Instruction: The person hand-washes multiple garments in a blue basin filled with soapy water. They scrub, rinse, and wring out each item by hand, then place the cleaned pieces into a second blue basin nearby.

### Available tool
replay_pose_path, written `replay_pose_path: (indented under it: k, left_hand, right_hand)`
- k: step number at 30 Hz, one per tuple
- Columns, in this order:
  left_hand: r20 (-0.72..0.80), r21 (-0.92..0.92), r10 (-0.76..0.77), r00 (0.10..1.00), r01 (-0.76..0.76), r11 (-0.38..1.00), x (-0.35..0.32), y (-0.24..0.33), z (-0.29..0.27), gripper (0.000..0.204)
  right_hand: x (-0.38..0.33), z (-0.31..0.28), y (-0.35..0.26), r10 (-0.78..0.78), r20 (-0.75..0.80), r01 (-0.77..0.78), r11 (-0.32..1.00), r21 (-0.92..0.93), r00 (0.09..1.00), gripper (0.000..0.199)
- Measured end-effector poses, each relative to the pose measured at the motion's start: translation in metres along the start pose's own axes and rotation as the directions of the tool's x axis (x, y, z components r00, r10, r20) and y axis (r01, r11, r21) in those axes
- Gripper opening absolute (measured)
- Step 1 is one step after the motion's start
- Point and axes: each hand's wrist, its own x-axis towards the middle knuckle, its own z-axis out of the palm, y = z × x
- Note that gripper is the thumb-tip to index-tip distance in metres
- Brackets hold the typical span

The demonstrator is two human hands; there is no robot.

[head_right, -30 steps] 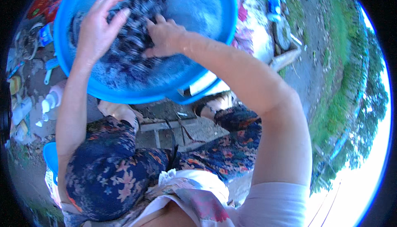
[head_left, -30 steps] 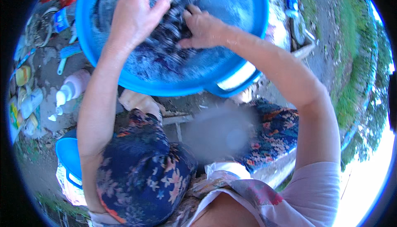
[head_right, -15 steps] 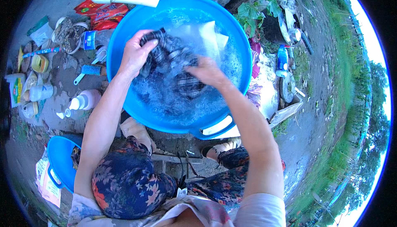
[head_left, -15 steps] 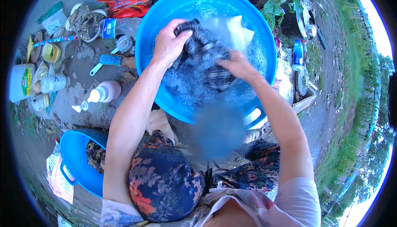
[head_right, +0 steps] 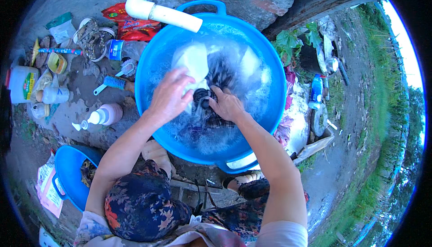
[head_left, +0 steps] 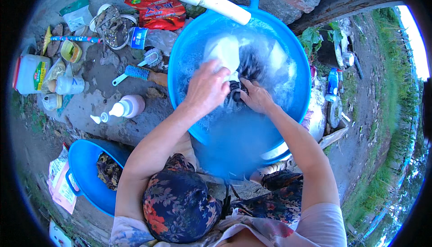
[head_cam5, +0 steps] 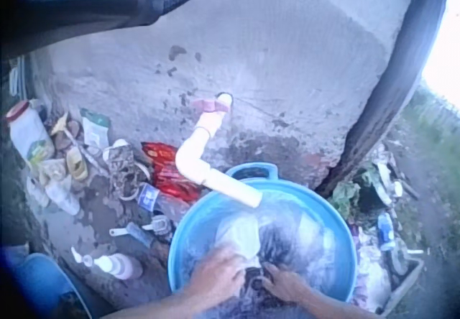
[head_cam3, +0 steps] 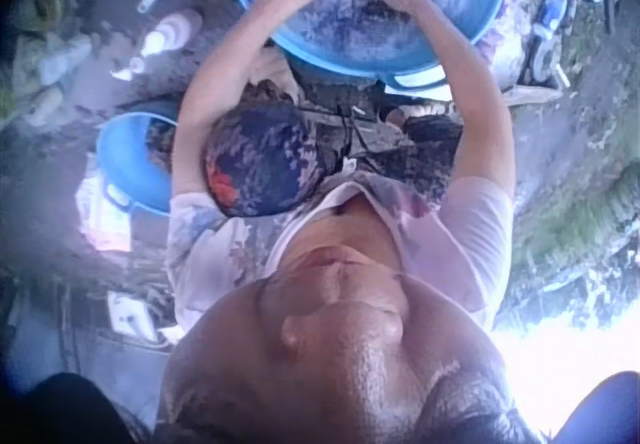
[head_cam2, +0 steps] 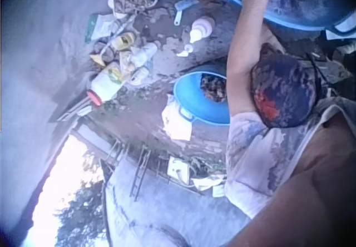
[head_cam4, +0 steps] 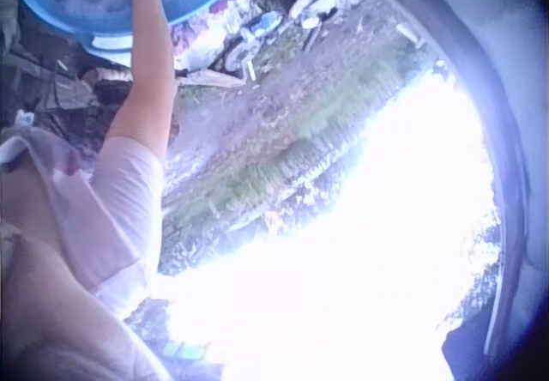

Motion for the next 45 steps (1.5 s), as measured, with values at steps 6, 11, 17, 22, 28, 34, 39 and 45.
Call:
replay_pose_path:
  k: [6,11,17,22,28,34,39,45]
  left_hand:
    - [0.059,0.231,-0.117,0.991,0.1,0.968,0.022,-0.007,0.017,0.077]
    - [-0.013,0.067,-0.213,0.977,0.214,0.975,0.078,-0.052,0.044,0.059]
    - [0.021,-0.948,-0.45,0.893,0.161,0.276,0.071,-0.026,0.034,0.033]
    - [-0.23,-0.622,-0.42,0.878,0.199,0.757,0.067,-0.041,0.025,0.039]
    - [-0.353,0.065,0.025,0.935,-0.003,0.998,0.054,-0.027,0.043,0.051]
    - [0.0,0.112,-0.114,0.994,0.113,0.987,0.046,-0.018,0.031,0.04]
    - [-0.261,-0.263,-0.328,0.908,0.26,0.929,0.051,-0.031,0.021,0.022]
    - [-0.379,-0.077,-0.305,0.874,0.298,0.951,0.044,-0.032,0.008,0.023]
  right_hand:
    - [0.04,-0.004,-0.014,-0.189,-0.082,0.137,0.896,-0.423,0.979,0.039]
    - [0.055,-0.022,0.002,-0.008,-0.046,-0.006,0.957,-0.292,0.999,0.048]
    - [-0.036,-0.088,0.017,0.009,0.116,-0.013,0.999,0.035,0.993,0.059]
    - [-0.066,-0.039,-0.003,-0.36,-0.042,0.339,0.908,-0.245,0.932,0.07]
    - [0.024,0.01,0.004,-0.032,0.43,0.221,0.891,-0.398,0.902,0.07]
    - [-0.007,0.004,0.013,-0.046,-0.041,0.034,0.966,-0.256,0.998,0.05]
    - [-0.057,-0.068,0.028,0.009,-0.129,-0.012,1.0,-0.023,0.992,0.04]
    - [-0.112,-0.124,0.043,0.067,-0.191,-0.09,0.989,-0.114,0.979,0.042]
